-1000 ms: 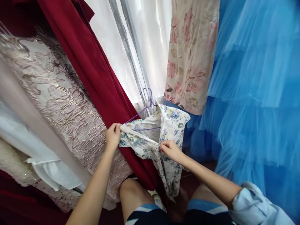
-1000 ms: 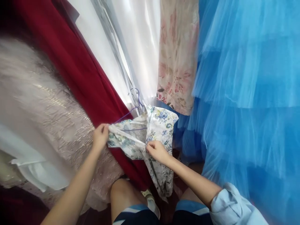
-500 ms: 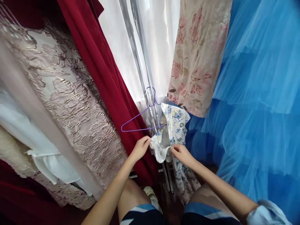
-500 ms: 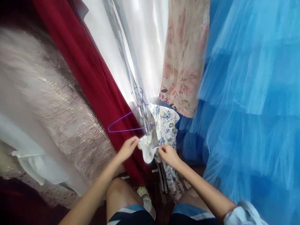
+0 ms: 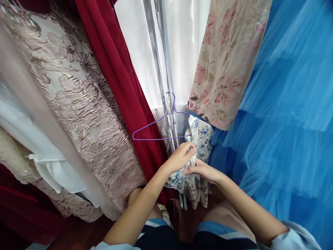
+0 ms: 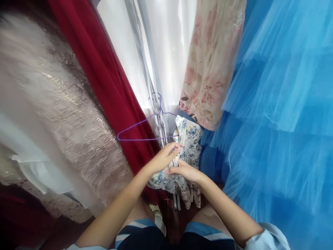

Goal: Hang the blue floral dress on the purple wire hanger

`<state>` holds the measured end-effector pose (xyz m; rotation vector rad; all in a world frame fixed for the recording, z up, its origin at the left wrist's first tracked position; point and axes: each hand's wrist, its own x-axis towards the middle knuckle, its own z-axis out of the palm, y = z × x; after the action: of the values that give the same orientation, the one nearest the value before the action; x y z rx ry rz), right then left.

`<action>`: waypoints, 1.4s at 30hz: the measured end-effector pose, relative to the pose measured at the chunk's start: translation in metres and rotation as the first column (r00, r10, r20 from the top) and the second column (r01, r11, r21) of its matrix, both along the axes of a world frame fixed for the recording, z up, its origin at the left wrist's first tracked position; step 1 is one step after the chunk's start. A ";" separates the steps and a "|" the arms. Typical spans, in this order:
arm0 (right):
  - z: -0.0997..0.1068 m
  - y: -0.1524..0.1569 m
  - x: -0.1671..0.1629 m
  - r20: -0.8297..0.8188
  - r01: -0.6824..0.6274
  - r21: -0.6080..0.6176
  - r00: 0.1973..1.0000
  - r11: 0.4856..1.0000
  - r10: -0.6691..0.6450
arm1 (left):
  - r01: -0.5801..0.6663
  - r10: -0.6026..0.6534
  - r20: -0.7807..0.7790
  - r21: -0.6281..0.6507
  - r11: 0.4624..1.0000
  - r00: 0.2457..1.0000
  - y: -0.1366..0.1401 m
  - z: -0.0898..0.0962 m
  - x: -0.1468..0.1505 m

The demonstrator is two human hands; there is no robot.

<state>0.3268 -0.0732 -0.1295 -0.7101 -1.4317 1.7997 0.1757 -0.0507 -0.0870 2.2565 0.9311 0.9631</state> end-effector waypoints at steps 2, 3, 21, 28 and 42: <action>-0.005 0.001 0.001 -0.021 0.045 -0.027 0.999 0.999 -0.046 | 0.003 0.003 0.053 -0.117 0.993 0.999 0.012 -0.019 0.002; -0.008 0.002 0.001 -0.036 0.073 -0.050 0.997 0.996 -0.074 | -0.022 0.034 0.092 -0.126 0.992 0.995 0.018 -0.029 0.004; -0.012 0.003 0.005 0.391 -0.047 0.250 0.919 0.967 -0.056 | -0.023 0.039 0.055 -0.273 0.962 0.998 0.035 -0.118 -0.022; 0.018 0.030 0.046 0.312 0.189 0.294 0.908 0.937 -0.281 | -0.267 0.301 0.015 -0.427 0.864 0.953 -0.020 -0.140 -0.100; 0.018 0.135 0.002 0.253 0.179 0.792 0.774 0.583 -0.581 | -0.491 0.518 -0.383 0.173 0.854 0.765 -0.046 0.006 -0.211</action>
<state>0.3290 0.0618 -0.1116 -0.9761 -1.9469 0.5608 -0.0355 -0.0965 -0.0813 2.3564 1.7979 0.7194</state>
